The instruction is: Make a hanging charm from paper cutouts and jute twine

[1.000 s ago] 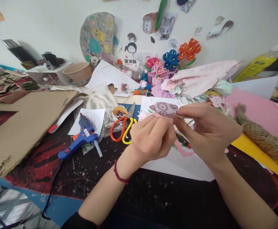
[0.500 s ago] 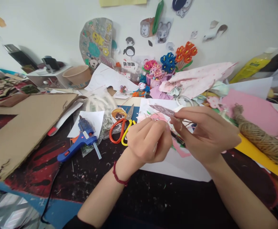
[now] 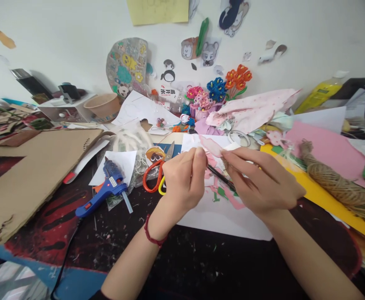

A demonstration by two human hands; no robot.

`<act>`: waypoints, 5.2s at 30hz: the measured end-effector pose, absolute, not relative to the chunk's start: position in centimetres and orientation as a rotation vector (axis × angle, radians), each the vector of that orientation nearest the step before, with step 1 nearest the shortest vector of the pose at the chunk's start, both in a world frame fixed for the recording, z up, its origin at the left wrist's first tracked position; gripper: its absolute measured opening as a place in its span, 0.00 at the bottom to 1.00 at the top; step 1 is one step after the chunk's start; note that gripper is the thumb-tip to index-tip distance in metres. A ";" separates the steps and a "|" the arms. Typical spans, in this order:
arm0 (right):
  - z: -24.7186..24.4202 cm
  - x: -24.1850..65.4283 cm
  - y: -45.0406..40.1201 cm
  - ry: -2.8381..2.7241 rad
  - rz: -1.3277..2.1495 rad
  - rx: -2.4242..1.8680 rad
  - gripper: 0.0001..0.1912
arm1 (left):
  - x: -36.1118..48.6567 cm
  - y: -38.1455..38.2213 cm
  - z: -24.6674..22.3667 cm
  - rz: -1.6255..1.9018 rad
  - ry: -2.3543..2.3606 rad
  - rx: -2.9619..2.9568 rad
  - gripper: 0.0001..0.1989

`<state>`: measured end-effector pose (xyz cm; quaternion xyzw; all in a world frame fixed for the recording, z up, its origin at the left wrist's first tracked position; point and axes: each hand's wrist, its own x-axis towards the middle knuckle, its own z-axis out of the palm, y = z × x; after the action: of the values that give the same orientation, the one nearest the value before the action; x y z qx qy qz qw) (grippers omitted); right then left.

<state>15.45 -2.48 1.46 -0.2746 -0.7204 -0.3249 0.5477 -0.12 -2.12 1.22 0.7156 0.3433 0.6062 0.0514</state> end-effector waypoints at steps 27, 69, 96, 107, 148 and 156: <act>1.1 15.5 -1.8 -1.621 -0.063 -0.687 0.11 | 0.2 -2.4 1.0 1.943 0.809 2.350 0.11; 1.7 15.7 -2.6 -1.973 0.468 -0.480 0.15 | -0.6 -1.3 1.4 1.932 1.067 1.827 0.24; 1.7 14.5 -3.4 -2.022 -0.121 -0.579 0.02 | 0.0 -1.4 1.1 1.643 0.981 1.872 0.24; 1.9 14.3 -3.6 -1.988 -0.020 -0.569 0.08 | 0.0 -1.6 1.7 1.406 0.794 1.504 0.25; 4.0 16.4 0.9 -1.354 1.031 -0.711 0.10 | -1.4 1.1 1.3 0.833 1.720 2.762 0.11; 10.6 16.5 2.6 -1.586 0.933 -0.611 0.10 | -2.6 0.0 14.0 1.514 0.882 2.287 0.09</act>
<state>16.52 2.55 10.63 -0.2597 -0.6744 0.3969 0.5658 -2.58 0.05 14.04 0.7871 0.3036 0.5210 0.1298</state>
